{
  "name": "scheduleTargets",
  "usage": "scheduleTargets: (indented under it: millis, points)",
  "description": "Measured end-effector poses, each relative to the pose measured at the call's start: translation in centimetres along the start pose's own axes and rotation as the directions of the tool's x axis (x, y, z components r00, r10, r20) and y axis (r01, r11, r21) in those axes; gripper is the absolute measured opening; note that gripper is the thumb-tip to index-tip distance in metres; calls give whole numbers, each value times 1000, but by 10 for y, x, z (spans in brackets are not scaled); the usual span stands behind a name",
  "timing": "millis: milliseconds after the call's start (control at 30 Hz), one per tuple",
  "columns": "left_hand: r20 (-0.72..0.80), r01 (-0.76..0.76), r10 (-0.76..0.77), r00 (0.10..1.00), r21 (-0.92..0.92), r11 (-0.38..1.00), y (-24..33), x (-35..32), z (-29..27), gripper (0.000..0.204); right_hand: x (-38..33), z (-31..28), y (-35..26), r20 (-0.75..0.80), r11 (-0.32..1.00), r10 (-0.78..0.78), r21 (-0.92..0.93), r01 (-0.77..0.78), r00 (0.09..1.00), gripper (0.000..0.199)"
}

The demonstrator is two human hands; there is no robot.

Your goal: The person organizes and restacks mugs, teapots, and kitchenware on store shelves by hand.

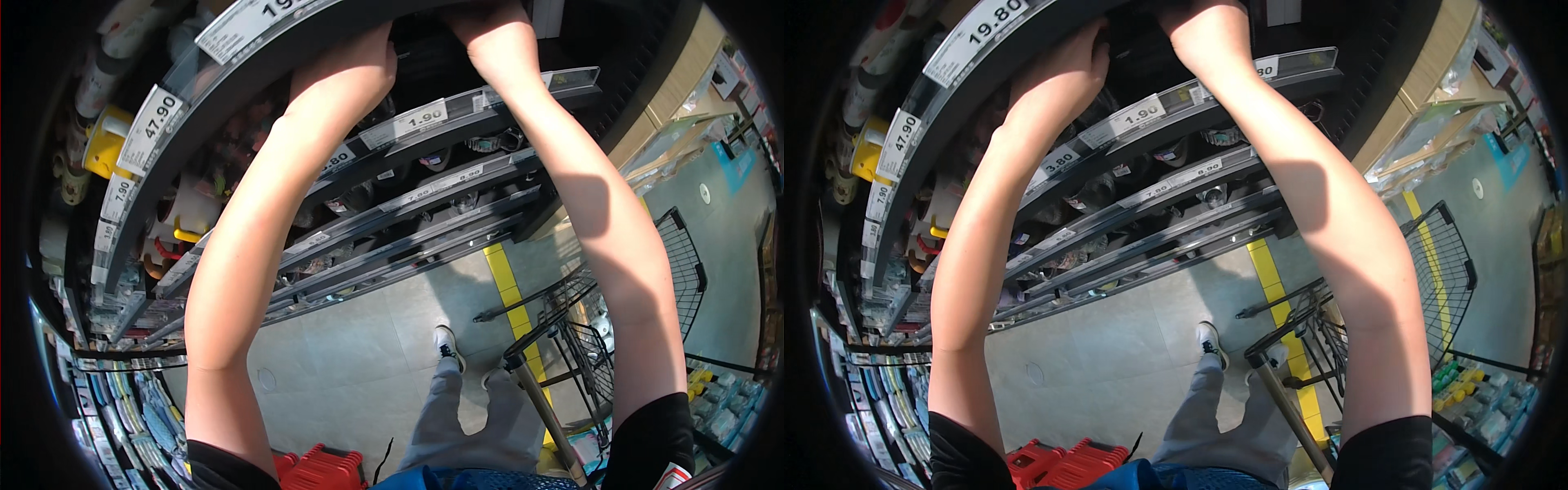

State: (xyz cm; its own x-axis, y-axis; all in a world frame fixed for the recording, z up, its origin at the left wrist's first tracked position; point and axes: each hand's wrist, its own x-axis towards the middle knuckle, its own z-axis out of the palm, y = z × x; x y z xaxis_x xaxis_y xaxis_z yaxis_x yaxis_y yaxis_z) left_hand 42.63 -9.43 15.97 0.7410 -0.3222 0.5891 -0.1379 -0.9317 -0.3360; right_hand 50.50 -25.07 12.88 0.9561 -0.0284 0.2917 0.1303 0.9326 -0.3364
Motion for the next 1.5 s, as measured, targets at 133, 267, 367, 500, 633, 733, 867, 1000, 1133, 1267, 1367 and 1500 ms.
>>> scheduleTargets:
  millis: [133,267,367,500,633,733,867,1000,1133,1267,1367,1500]
  points:
    - [-38,-38,34,999,-105,994,-4,16,8,31,-6,-8,-10,299,300,-282,-875,379,912,37]
    - [-7,-107,107,994,-101,989,-17,20,13,33,-13,-5,-18,308,277,-289,-879,387,907,38]
    - [-48,-98,96,994,-36,995,-16,19,17,33,-15,-5,-20,319,185,-277,-908,376,906,36]
    - [-43,-34,33,999,-24,999,-15,16,20,34,-16,-6,-19,334,180,-305,-899,398,892,35]
    - [-70,-42,38,997,-66,997,-27,16,30,35,-14,-7,-16,299,188,-270,-916,355,915,34]
    - [14,-18,19,1000,-88,996,-32,15,33,34,-12,-7,-15,288,185,-268,-921,343,919,35]
    - [164,25,16,986,-243,970,-39,17,31,30,-12,-7,-14,341,132,-285,-912,389,896,38]
    - [125,-65,118,985,-360,931,-40,21,26,26,-13,-1,-16,256,151,-240,-943,297,936,39]
    - [185,32,55,981,-436,899,-38,20,26,26,-13,-3,-17,257,97,-243,-953,287,935,40]
    - [137,-26,90,987,-409,912,-43,23,35,29,-13,-2,-15,263,123,-206,-948,292,942,39]
    - [121,-39,78,990,-301,953,-42,30,32,33,-8,4,-11,189,126,-158,-970,210,969,39]
    - [-162,-125,100,982,-149,981,-18,41,18,35,-6,3,-9,249,62,-165,-963,262,955,36]
